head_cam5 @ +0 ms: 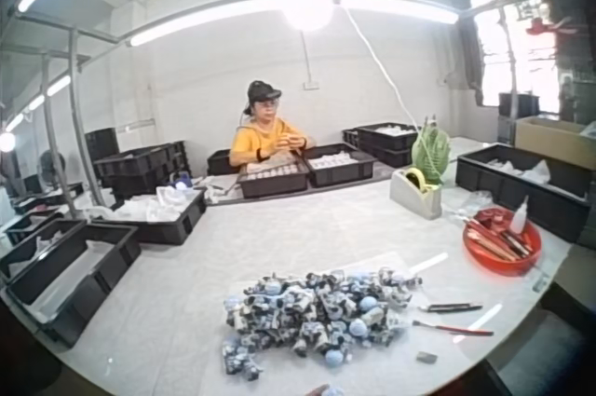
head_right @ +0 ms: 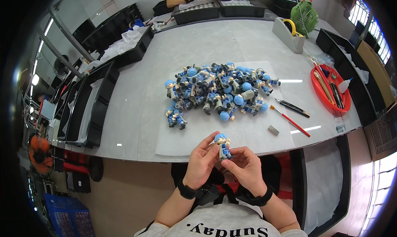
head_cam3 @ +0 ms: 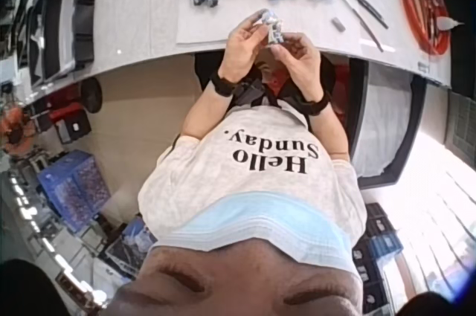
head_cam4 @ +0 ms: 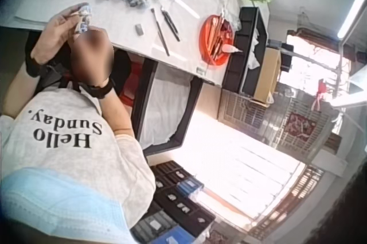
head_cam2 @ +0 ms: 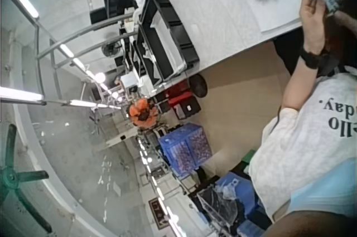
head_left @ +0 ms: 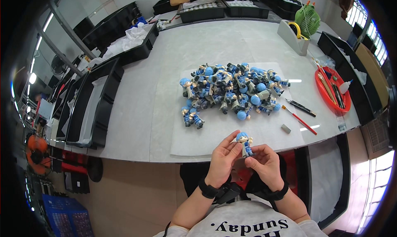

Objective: The person assembles small blue and white figurines at a workbench. They pick up individual figurines, use a red-handled tool to adjust or clean parts, and place the finished items into a black tray. The process is repeated for multiple units.

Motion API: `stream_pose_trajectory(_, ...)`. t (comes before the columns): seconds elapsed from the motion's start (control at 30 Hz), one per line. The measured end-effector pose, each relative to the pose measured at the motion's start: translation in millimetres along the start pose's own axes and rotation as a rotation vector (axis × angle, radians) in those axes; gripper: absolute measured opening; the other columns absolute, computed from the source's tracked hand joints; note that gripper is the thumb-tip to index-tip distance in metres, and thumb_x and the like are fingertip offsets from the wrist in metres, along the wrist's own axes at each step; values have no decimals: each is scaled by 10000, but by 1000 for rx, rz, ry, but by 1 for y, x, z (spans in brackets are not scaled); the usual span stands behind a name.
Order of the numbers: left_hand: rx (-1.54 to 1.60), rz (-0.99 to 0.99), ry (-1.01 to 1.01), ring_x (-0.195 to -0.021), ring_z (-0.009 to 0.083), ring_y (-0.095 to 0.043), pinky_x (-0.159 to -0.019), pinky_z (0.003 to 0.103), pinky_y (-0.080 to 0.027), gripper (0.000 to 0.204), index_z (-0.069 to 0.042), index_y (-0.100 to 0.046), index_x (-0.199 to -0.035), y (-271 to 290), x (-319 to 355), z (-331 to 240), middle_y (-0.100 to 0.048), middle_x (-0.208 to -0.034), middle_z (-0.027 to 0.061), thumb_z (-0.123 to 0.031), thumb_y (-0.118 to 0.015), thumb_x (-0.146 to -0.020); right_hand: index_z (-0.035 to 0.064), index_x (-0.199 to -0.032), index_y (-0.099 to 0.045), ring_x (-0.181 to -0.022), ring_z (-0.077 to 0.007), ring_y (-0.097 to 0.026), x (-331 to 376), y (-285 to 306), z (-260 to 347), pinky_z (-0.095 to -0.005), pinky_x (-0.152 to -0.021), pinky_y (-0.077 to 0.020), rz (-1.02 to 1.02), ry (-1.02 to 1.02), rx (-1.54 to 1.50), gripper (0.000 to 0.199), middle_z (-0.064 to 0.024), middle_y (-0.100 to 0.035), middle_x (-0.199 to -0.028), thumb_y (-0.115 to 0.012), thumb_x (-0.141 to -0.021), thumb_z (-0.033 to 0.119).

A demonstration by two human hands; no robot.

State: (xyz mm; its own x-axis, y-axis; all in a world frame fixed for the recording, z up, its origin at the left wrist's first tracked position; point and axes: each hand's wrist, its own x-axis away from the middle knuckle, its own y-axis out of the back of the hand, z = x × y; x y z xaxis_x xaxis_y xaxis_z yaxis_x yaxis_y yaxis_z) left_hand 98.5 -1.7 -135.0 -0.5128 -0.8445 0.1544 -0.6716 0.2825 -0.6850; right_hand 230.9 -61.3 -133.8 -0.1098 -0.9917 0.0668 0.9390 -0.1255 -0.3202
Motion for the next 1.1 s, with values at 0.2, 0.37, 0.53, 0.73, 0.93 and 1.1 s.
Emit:
stream_pose_trajectory(0.2,-45,-35,10,-934,150,-551,-806,266,-451,382,-4,-380,-1247,-4,1,-1,-550,-1065,97,-74,-469,-882,-31,-963,-506,-772,-88,-563,-3,7,3,-205,-644,-475,-157,102,178,243,-65,-582,-842,-640,-777,51)
stream_pose_trajectory(0.37,-195,-41,-55,-856,97,-542,-739,215,-435,390,0,-411,-1223,-7,2,3,-575,-984,76,-57,-525,-854,-34,-922,-533,-734,-73,-557,-15,1,17,-190,-627,-467,-192,178,255,197,-59,-587,-799,-632,-789,71)
stream_pose_trajectory(0.53,-246,-58,-105,-765,57,-511,-653,182,-399,362,-3,-455,-1184,-14,4,5,-588,-891,39,-55,-551,-839,-35,-874,-562,-703,-71,-563,-15,-1,19,-191,-616,-470,-158,148,298,136,-54,-603,-751,-621,-793,57)
stream_pose_trajectory(0.73,-274,-73,-97,-753,63,-519,-649,189,-409,353,-1,-469,-1167,-12,2,8,-589,-876,41,-69,-563,-833,-22,-934,-548,-738,-80,-571,-13,4,20,-198,-627,-475,-146,123,374,147,-65,-605,-781,-590,-796,8)
stream_pose_trajectory(0.93,-235,-71,-63,-770,78,-546,-673,201,-439,351,-1,-460,-1171,-9,1,6,-591,-894,50,-77,-551,-841,-22,-991,-515,-761,-116,-598,-7,3,30,-221,-628,-499,-94,110,508,222,-95,-601,-801,-520,-778,-83)
stream_pose_trajectory(1.1,-219,-77,-24,-807,88,-561,-698,212,-460,355,-5,-443,-1187,-5,1,5,-590,-934,60,-82,-533,-852,-25,-959,-536,-685,-98,-595,-4,19,29,-207,-577,-490,-141,50,548,188,-85,-600,-767,-559,-773,-39)
